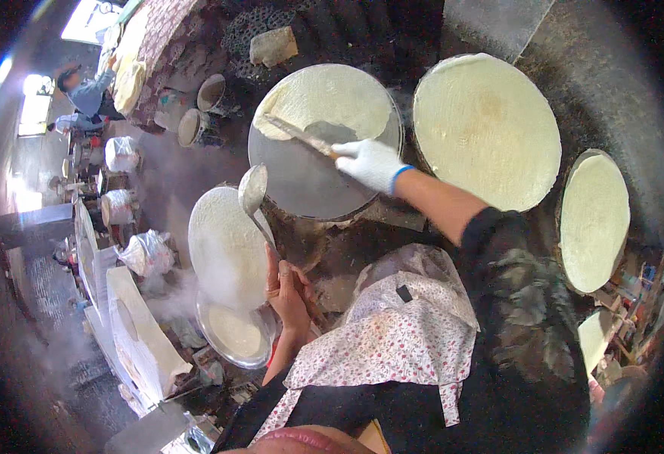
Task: The person ladles batter onto multiple hot round pans, spreads it into thin crepes, flips them with a spatula, and stacks the finished crepes. The person uses a ladle and a spatula to manage several crepes at once across multiple pans.
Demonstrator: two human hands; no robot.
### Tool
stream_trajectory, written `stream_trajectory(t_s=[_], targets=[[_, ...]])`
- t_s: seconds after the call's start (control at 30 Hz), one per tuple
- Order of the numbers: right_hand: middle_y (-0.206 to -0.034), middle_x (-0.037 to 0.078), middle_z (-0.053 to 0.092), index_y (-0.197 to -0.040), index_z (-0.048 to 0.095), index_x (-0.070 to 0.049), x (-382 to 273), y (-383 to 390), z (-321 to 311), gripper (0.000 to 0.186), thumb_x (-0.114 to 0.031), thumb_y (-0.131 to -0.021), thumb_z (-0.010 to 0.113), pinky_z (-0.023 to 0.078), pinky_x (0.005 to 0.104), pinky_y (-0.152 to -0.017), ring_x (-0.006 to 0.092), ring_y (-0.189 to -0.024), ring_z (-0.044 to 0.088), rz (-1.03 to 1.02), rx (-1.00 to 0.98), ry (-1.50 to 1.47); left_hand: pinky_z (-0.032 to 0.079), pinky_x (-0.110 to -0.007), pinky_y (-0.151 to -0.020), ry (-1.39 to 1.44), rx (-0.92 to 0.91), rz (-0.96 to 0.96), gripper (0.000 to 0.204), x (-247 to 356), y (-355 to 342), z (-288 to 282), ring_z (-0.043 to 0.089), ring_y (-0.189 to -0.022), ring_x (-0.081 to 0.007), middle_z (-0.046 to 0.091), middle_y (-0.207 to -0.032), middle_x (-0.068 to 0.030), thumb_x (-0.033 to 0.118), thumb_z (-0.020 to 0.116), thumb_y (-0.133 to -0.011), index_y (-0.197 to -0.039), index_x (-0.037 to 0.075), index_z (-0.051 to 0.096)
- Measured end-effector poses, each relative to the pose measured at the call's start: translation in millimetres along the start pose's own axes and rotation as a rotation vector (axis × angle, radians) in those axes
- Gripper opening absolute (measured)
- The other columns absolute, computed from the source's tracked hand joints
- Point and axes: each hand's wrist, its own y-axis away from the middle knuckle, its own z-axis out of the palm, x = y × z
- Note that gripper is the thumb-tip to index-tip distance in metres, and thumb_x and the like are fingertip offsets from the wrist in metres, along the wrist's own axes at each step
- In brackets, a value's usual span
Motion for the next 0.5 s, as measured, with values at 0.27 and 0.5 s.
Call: stream_trajectory(t_s=[0.27, 0.5], targets=[[-0.131, 0.02, 0.07, -0.139, 0.069, -0.019, -11, -11, -6, 0.048, -0.042, -0.097, 0.061, 0.053, 0.0432, -0.101, 0.038, -0.116, 0.069, -0.001, -0.021, 0.083, 0.042, -0.022, -0.045, -0.011, 0.046, 0.022, 0.056, 0, 10, 3, 0.048, -0.051, -0.0069, 0.056, -0.071, -0.0005, 0.014, 0.05, -0.112, -0.166, 0.019, 0.036], [-0.129, 0.018, 0.073, -0.138, 0.069, -0.012, -8, -17, -13, 0.05, -0.04, -0.097, 0.063, 0.054, 0.0415, -0.102, 0.036, -0.116, 0.071, 0.065, 0.222, -0.074, 0.041, -0.023, -0.044, 0.027, 0.159, -0.051, 0.055, -5, 19, 4, 0.045, -0.05, -0.007, 0.055, -0.069, -0.0006, 0.012, 0.052, -0.111, -0.164, 0.021, 0.04]])
